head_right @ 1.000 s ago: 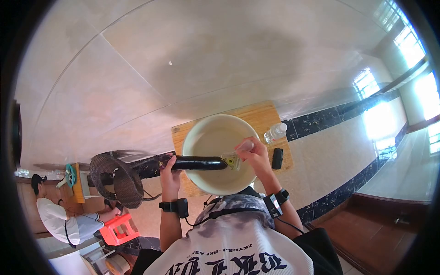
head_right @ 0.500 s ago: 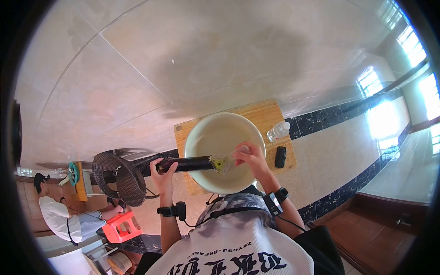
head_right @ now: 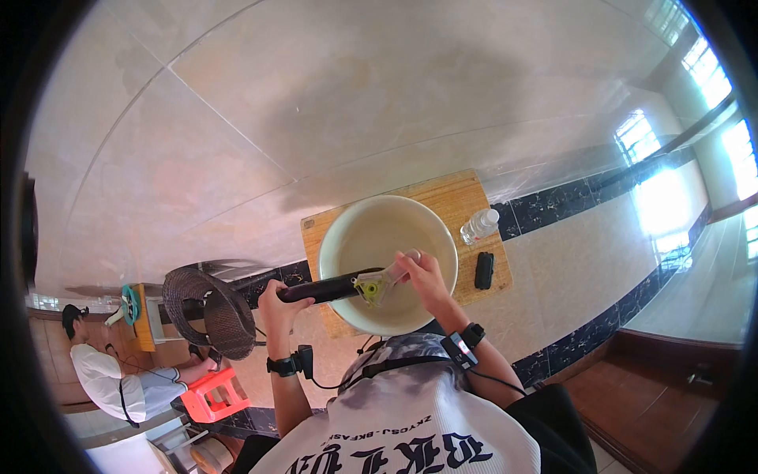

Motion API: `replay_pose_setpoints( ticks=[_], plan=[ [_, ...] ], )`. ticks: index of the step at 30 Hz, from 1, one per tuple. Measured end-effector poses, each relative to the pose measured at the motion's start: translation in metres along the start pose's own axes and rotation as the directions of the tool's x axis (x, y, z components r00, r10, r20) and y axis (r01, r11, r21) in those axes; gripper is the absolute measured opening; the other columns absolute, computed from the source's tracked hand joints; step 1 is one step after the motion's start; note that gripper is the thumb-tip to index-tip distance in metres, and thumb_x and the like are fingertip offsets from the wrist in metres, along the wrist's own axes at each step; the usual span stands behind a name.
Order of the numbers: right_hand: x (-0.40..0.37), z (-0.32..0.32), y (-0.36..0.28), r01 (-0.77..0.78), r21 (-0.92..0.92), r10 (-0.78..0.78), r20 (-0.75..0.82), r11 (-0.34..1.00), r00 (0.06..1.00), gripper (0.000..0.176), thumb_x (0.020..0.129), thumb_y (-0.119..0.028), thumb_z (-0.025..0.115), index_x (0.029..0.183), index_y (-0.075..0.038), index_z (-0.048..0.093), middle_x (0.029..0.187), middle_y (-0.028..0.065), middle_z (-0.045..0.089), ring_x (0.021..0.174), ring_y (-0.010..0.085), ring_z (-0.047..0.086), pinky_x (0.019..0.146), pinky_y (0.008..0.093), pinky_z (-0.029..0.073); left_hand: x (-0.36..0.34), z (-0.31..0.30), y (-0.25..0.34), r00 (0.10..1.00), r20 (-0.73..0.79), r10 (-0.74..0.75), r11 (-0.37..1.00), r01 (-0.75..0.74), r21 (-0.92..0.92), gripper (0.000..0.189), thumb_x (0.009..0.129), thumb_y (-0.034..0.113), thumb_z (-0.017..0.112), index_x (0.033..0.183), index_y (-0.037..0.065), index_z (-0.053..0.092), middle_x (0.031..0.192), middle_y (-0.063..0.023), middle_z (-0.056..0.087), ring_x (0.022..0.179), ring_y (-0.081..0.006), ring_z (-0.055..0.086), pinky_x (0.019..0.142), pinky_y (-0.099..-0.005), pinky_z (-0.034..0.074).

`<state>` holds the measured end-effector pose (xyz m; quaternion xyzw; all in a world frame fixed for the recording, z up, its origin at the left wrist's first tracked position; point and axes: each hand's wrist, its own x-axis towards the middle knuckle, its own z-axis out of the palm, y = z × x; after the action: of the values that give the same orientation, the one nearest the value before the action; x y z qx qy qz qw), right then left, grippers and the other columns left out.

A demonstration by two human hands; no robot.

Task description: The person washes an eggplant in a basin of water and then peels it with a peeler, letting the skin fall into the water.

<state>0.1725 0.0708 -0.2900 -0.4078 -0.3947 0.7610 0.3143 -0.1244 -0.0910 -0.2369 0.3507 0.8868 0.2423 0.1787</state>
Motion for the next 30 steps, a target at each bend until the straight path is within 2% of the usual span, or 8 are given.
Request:
replay_pose_setpoints(
  ticks=[5,8,11,14,16,23,28,30],
  plan=[
    [0.0,0.019,-0.015,-0.004,0.341,-0.004,0.024,0.94,1.0,0.013,0.104,-0.016,0.058,0.1,-0.004,0.061,0.098,0.0132,0.072,0.092,0.0263,0.072,0.086,0.0393,0.056,-0.002,-0.006,0.004,0.998,0.068,0.004,0.995,-0.011,0.098,0.063,0.055,0.039,0.099,0.099,0.003,0.072,0.084,-0.0167,0.072,0.084,-0.0339,0.071,0.081,-0.042,0.054],
    [0.004,0.022,-0.014,0.043,0.398,-0.052,0.013,0.917,0.999,0.009,0.103,-0.013,0.056,0.102,-0.004,0.058,0.102,0.017,0.071,0.096,0.0281,0.071,0.089,0.0395,0.056,-0.005,-0.015,0.012,0.973,0.225,0.044,0.969,-0.096,0.228,0.07,0.056,0.038,0.097,0.11,0.0,0.074,0.09,-0.019,0.075,0.078,-0.0299,0.074,0.073,-0.0361,0.056],
    [0.008,0.02,-0.014,0.06,0.384,-0.081,0.04,0.922,0.996,0.005,0.102,-0.01,0.056,0.102,-0.005,0.057,0.1,0.0167,0.07,0.094,0.0287,0.071,0.091,0.0448,0.057,0.005,-0.004,0.004,0.852,0.521,-0.046,0.971,-0.084,0.222,0.065,0.056,0.039,0.094,0.107,0.003,0.077,0.091,-0.0186,0.075,0.092,-0.0372,0.073,0.086,-0.0421,0.057],
    [0.012,0.02,-0.012,0.045,0.528,-0.083,0.048,0.848,0.995,0.005,0.102,-0.008,0.057,0.1,-0.004,0.06,0.093,0.0138,0.069,0.091,0.0292,0.07,0.092,0.051,0.057,0.001,0.006,0.01,0.82,0.568,-0.078,0.919,-0.162,0.36,0.06,0.056,0.034,0.092,0.105,0.004,0.076,0.102,-0.0192,0.075,0.097,-0.0354,0.073,0.087,-0.0423,0.057],
    [0.011,0.022,-0.015,0.042,0.546,-0.077,0.041,0.837,0.996,0.004,0.101,-0.007,0.058,0.099,-0.004,0.058,0.087,0.0129,0.067,0.086,0.0276,0.07,0.087,0.0484,0.058,0.0,0.009,0.018,0.781,0.616,-0.105,0.882,-0.213,0.421,0.059,0.055,0.033,0.092,0.104,0.004,0.074,0.101,-0.0191,0.075,0.096,-0.0349,0.073,0.086,-0.0422,0.056],
    [0.006,0.028,-0.017,0.107,0.354,-0.088,-0.07,0.929,0.994,0.013,0.102,-0.009,0.061,0.091,-0.005,0.056,0.076,0.0105,0.063,0.065,0.023,0.064,0.071,0.0389,0.059,0.008,0.023,0.015,0.587,0.773,-0.241,0.916,-0.125,0.38,0.054,0.058,0.034,0.09,0.099,0.002,0.078,0.092,-0.0159,0.077,0.084,-0.0296,0.075,0.077,-0.0383,0.057],
    [0.001,0.027,-0.027,0.054,0.505,-0.039,-0.042,0.861,0.998,0.017,0.102,-0.011,0.061,0.087,-0.007,0.053,0.073,0.0072,0.056,0.064,0.0207,0.056,0.067,0.038,0.05,0.005,0.022,0.004,0.506,0.834,-0.218,0.976,0.111,0.188,0.045,0.064,0.03,0.088,0.095,0.001,0.077,0.08,-0.0121,0.074,0.067,-0.0223,0.073,0.065,-0.034,0.057],
    [0.0,0.029,-0.03,0.016,0.607,-0.008,-0.017,0.795,1.0,0.021,0.102,-0.012,0.06,0.083,-0.008,0.051,0.071,0.0052,0.051,0.064,0.0199,0.052,0.067,0.0383,0.047,-0.001,0.02,0.008,0.523,0.838,-0.154,0.986,0.136,0.097,0.042,0.068,0.025,0.087,0.099,-0.001,0.075,0.081,-0.0112,0.074,0.066,-0.0193,0.072,0.064,-0.0318,0.057]
  ],
)
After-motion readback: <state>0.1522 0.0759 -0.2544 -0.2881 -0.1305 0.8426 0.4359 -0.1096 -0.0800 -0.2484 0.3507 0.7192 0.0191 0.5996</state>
